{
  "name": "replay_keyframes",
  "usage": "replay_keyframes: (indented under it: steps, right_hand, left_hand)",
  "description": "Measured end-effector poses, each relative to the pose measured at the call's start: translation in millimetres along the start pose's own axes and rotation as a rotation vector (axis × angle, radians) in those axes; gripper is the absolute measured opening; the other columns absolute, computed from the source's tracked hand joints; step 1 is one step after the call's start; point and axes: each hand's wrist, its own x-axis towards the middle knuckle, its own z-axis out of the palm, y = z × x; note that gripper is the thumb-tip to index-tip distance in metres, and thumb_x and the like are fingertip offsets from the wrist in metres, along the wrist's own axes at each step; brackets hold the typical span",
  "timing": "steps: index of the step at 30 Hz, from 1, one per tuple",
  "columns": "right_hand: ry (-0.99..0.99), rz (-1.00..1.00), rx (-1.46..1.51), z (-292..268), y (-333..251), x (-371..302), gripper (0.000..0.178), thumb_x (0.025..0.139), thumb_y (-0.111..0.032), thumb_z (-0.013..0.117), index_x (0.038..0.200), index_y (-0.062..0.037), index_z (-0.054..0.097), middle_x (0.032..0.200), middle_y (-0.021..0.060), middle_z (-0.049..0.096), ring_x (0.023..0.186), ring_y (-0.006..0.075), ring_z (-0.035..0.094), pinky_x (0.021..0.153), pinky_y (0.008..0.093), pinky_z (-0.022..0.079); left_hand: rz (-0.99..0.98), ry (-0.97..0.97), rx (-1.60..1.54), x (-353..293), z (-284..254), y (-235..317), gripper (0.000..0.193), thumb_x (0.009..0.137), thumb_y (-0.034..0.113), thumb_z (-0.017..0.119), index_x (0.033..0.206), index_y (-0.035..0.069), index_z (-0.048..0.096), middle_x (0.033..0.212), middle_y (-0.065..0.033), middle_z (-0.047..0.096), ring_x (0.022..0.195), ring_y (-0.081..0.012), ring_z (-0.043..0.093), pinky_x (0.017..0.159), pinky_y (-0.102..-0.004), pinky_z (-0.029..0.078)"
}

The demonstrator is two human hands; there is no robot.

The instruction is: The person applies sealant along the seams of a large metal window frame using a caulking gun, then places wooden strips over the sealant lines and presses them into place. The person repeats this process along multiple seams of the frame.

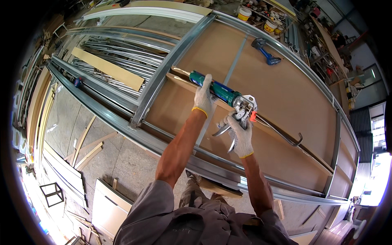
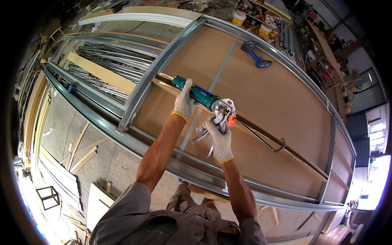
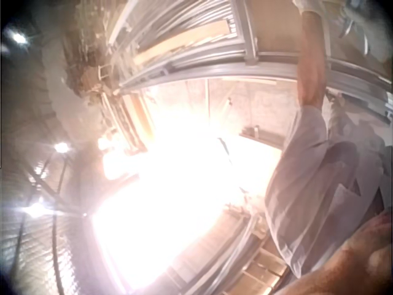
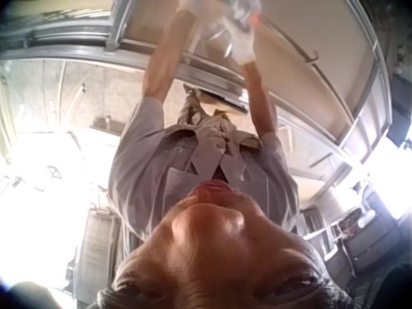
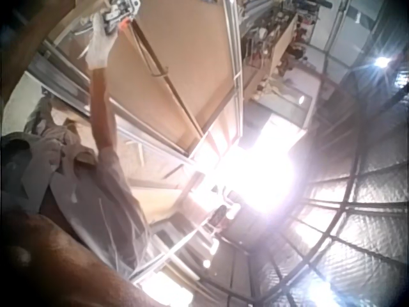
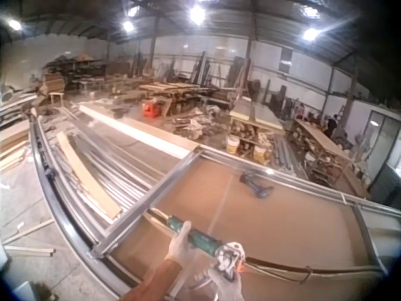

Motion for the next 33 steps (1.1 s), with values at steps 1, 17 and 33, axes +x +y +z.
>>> replay_keyframes:
  steps: [1,17,33]
  right_hand:
    - [0.004,0.002,-0.007,-2,-2,-1,0.013,0.098,-0.002,0.07,0.109,-0.0032,0.064,0.089,0.0077,0.066,0.082,0.0215,0.069,0.081,0.0447,0.062]
    - [0.079,0.025,-0.106,-37,-38,-41,0.01,0.097,-0.001,0.068,0.106,-0.003,0.062,0.087,0.0067,0.065,0.078,0.0184,0.066,0.076,0.04,0.06]
    - [0.118,0.029,-0.169,-57,-61,-69,0.004,0.098,-0.003,0.066,0.101,-0.004,0.063,0.083,0.0056,0.066,0.076,0.0155,0.065,0.076,0.0384,0.062]
  left_hand:
    - [-0.001,-0.002,-0.002,-2,3,-2,0.046,0.094,0.048,0.08,0.113,0.01,0.064,0.101,-0.0049,0.061,0.09,-0.0227,0.069,0.085,-0.0436,0.062]
    - [-0.072,-0.057,-0.092,-32,33,-44,0.057,0.095,0.045,0.08,0.129,0.006,0.055,0.116,-0.0093,0.058,0.106,-0.0267,0.066,0.09,-0.048,0.06]
    - [-0.137,-0.046,-0.098,-51,49,-75,0.055,0.096,0.045,0.08,0.131,0.009,0.058,0.12,-0.0089,0.061,0.112,-0.0275,0.065,0.097,-0.0486,0.058]
